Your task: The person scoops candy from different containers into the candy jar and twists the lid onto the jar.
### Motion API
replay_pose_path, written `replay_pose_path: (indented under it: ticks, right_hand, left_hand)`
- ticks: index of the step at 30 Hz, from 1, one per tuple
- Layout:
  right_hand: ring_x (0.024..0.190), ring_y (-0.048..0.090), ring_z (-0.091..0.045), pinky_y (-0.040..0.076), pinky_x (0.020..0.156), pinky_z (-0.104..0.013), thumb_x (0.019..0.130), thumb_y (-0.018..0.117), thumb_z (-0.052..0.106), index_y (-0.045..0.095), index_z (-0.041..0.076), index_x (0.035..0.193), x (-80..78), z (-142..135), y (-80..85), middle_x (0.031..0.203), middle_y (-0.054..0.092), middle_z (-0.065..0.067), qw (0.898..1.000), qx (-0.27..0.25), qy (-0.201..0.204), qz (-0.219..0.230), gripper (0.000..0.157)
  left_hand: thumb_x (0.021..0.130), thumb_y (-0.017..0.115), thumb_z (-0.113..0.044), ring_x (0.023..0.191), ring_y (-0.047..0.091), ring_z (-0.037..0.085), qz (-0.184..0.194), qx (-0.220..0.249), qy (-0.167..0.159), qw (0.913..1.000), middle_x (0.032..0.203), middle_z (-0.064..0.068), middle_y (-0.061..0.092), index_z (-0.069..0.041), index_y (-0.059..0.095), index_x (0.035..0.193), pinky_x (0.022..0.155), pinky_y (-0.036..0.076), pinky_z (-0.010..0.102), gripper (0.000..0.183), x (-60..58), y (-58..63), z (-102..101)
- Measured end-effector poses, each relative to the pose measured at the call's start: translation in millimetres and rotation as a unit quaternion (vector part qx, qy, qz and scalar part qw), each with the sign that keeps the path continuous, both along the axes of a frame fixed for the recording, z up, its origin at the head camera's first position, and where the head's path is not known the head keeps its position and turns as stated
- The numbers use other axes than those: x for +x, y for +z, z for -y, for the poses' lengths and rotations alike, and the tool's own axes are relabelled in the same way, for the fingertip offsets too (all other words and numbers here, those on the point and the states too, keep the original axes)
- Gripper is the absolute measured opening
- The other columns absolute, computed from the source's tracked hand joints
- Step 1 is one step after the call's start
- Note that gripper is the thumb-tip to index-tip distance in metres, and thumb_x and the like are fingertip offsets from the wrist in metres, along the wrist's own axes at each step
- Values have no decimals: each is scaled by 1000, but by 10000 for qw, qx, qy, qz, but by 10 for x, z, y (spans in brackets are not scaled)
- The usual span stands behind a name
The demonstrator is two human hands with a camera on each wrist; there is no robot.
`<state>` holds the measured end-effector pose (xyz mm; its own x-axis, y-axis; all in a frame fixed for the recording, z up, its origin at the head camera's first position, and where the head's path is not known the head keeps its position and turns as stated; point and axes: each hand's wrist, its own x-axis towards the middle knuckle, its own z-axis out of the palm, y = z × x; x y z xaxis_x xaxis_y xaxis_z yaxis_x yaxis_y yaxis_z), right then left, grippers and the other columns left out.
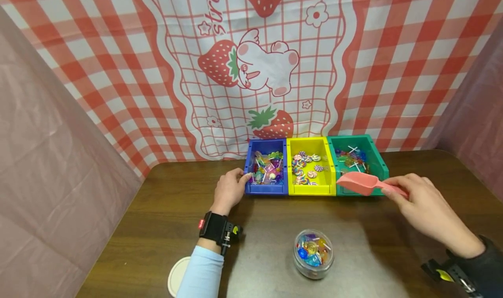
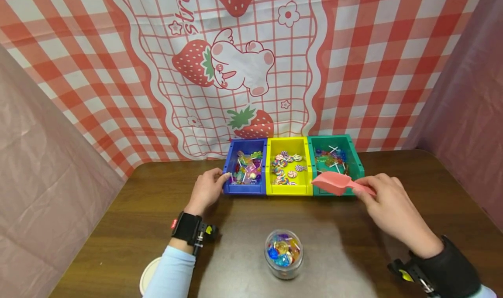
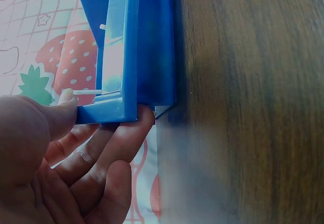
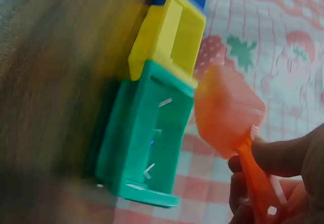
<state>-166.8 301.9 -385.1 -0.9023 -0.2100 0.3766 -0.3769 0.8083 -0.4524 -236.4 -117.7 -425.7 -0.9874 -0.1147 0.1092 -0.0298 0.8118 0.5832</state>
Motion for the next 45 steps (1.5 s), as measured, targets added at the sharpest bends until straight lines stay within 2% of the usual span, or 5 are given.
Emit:
replay_pose_path:
  ticks: [10,24,33,38,45]
  right_hand:
    - [87,48,-36,36,69,-43,98,64,17,59,-16,116,-276,-69,-250,101,56,-27,9981,-366,-480,100,37]
    - [73,52,-28,40,58,-35,84,72,9,66,-14,108,-288,82,-397,92,60,-21,9993,-90,-322,176,34]
    - [62,50,-17,38,52,-29,87,78,29,55,-11,124,-235,129,-412,80,59,-6,9964,-64,-248,811,58]
    - [63,50,-18,39,54,-31,91,73,35,51,-8,127,-226,133,-407,80,59,-5,9946,-43,-241,1008,60]
    - [77,48,-28,33,68,-40,93,70,35,60,-5,114,-190,85,-346,79,53,-8,9988,15,-402,280,46]
  left_hand:
    - [99,60,-42,68,54,23,11,3,23,10000,72,1,58,-16,69,97,62,39,37,27,-19,16,-14]
    - [99,60,-43,65,54,22,26,85,107,9999,68,0,56,-17,68,94,60,38,37,27,-5,-3,8]
    - [99,60,-43,63,52,20,154,223,80,9996,68,0,56,-16,67,94,59,37,36,29,21,-12,17]
    - [99,60,-44,66,53,21,187,188,76,9996,73,1,59,-14,70,98,61,38,36,31,17,0,16]
    - [97,57,-54,74,61,24,-6,-289,123,9995,81,2,66,-13,74,100,67,47,42,45,26,111,76]
